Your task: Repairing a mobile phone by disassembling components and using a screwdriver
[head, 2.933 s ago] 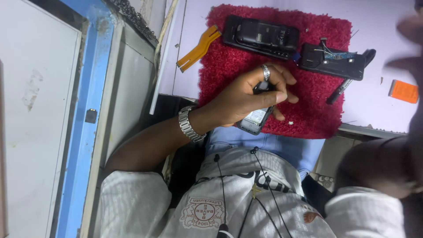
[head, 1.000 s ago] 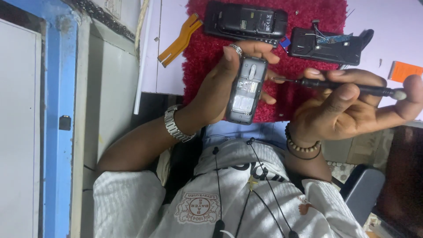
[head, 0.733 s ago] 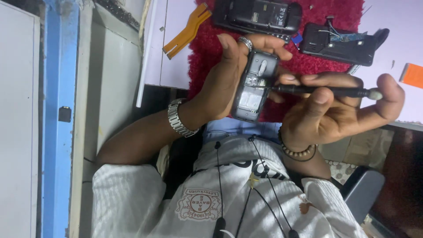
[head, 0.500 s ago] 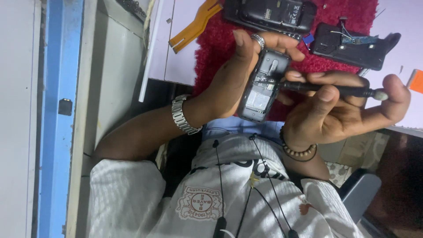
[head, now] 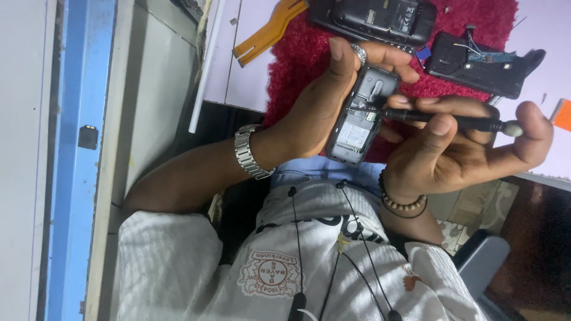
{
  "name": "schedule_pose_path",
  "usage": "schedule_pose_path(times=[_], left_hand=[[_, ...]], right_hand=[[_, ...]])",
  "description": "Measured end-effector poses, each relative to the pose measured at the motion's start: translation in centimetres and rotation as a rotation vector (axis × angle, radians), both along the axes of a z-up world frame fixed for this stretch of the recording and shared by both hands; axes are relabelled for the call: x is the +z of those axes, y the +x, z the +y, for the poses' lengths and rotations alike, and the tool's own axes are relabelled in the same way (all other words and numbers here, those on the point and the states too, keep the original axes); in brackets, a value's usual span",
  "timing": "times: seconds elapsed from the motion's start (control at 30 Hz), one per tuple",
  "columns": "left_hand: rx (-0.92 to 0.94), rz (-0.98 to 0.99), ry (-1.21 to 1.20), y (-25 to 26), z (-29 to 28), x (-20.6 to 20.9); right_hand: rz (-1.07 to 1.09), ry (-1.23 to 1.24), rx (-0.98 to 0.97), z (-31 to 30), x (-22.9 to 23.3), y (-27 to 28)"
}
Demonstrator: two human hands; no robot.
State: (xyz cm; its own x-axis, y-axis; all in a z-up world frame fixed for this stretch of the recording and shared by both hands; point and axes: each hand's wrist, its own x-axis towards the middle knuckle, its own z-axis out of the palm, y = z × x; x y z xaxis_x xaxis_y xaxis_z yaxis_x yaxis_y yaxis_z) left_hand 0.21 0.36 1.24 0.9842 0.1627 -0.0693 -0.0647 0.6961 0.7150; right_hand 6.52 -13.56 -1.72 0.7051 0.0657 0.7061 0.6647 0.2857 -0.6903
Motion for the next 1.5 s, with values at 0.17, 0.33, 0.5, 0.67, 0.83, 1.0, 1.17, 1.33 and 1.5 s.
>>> schedule_pose_path(times=[0.17, 0.33, 0.5, 0.67, 0.83, 1.0, 1.17, 1.33, 1.5], left_hand=[[0.011, -0.022, 0.04, -0.3, 0.0, 0.3], [-0.021, -0.042, 0.092, -0.3, 0.1, 0.4], [0.038, -0.095, 0.183, 0.2, -0.4, -1.2], [0.037, -0.14, 0.21, -0.2, 0.0, -0.8], [0.049, -0.167, 0.209, -0.4, -0.2, -0.5], [-0.026, -0.093, 0.031, -0.3, -0.2, 0.0], [0.022, -0.214, 0.145, -0.4, 0.2, -0.7], [0.028, -0.25, 0.038, 0.0, -0.1, -0.6], [0.025, -0.15, 0.083, -0.2, -0.1, 0.4]], right_hand=[[-0.102, -0.036, 0.004, -0.3, 0.5, 0.8], [-0.373, -0.233, 0.043, -2.4, 5.0, 1.7], [-0.678, -0.983, 0.467, -5.3, 7.2, 5.3], [-0.879, -0.88, 0.226, -3.4, 8.7, 3.0], [-0.598, -1.145, 0.009, -4.2, 10.6, 3.2], [-0.53, -1.252, 0.491, -2.7, 15.2, 2.5], [-0.906, -1.092, 0.29, -3.0, 13.7, 2.8], [-0.963, -1.18, 0.222, -3.3, 14.1, 2.9], [-0.85, -1.291, 0.2, -3.9, 14.1, 2.2]])
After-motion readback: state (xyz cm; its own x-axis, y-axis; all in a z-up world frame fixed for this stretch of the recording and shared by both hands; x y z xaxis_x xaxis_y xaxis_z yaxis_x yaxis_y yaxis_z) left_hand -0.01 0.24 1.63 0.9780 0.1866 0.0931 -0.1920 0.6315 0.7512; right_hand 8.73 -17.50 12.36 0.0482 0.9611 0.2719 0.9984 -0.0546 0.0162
